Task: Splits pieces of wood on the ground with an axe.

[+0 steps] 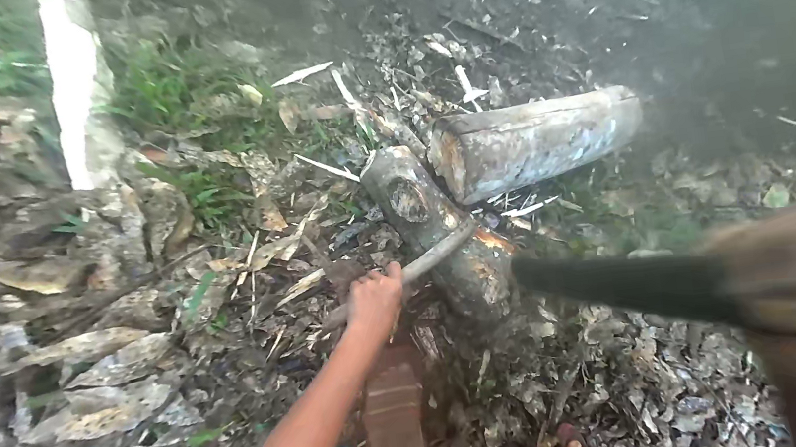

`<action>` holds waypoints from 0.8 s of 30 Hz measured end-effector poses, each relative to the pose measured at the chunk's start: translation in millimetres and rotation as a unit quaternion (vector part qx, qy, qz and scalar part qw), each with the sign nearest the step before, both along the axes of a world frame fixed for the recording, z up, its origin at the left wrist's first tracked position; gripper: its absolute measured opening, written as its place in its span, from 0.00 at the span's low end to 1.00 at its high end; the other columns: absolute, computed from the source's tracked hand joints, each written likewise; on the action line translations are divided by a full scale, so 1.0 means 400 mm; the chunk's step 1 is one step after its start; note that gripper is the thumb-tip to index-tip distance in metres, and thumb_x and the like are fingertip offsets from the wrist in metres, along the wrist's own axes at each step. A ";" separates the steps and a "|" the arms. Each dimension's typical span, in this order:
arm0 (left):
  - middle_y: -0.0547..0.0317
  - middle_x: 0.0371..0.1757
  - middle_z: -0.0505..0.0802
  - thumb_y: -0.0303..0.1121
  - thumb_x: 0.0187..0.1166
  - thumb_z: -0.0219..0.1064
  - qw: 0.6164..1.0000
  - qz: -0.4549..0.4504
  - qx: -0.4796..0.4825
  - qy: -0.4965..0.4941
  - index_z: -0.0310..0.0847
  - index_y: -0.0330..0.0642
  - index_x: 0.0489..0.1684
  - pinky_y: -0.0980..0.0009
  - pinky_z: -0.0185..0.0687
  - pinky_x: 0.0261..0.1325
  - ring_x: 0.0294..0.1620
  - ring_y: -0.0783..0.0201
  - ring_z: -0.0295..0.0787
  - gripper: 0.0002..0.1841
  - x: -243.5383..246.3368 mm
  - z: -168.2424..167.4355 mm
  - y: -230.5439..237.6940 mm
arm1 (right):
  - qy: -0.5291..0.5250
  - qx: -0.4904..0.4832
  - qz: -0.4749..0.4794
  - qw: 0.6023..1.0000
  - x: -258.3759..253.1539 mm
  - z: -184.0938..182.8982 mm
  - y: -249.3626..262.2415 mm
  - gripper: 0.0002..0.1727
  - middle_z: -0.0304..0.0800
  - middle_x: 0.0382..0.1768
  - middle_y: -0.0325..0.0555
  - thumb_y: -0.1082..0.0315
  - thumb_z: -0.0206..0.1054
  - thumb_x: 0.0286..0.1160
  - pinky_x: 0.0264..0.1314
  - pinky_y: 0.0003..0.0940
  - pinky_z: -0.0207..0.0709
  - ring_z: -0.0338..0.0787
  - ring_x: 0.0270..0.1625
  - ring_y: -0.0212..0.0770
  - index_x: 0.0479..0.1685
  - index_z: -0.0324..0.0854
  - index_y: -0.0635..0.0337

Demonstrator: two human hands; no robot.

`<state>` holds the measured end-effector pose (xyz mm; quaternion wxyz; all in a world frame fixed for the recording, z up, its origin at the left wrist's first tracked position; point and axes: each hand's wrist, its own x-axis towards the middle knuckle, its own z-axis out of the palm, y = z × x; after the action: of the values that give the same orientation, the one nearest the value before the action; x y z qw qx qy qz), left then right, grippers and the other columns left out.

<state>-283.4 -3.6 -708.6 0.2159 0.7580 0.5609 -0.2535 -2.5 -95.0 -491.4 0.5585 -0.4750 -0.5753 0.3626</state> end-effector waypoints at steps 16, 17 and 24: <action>0.38 0.53 0.92 0.41 0.76 0.73 0.989 0.068 -0.110 -0.073 0.86 0.39 0.54 0.34 0.84 0.54 0.57 0.36 0.91 0.17 0.014 -0.025 0.083 | -0.378 -0.483 -0.041 0.789 0.095 -0.529 -0.139 0.24 0.89 0.31 0.52 0.46 0.73 0.71 0.45 0.60 0.82 0.91 0.37 0.52 0.42 0.86 0.62; 0.39 0.47 0.92 0.39 0.75 0.74 0.984 0.067 -0.137 -0.087 0.86 0.37 0.49 0.37 0.85 0.50 0.51 0.39 0.91 0.15 0.010 -0.025 0.090 | -0.366 -0.467 -0.048 0.804 0.099 -0.549 -0.143 0.24 0.89 0.30 0.51 0.46 0.73 0.69 0.44 0.59 0.82 0.90 0.36 0.50 0.41 0.86 0.62; 0.35 0.55 0.91 0.36 0.78 0.70 0.989 0.069 -0.122 -0.049 0.86 0.36 0.55 0.32 0.82 0.56 0.59 0.34 0.89 0.15 0.021 0.025 0.061 | -0.325 -0.445 -0.070 0.832 0.076 -0.508 -0.137 0.23 0.87 0.26 0.44 0.45 0.73 0.63 0.37 0.51 0.82 0.88 0.30 0.42 0.39 0.87 0.58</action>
<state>-275.1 20.8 -698.8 0.3508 0.6973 0.5654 -0.2666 28.0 -149.8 -694.5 0.0918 -0.8014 -0.4656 0.3642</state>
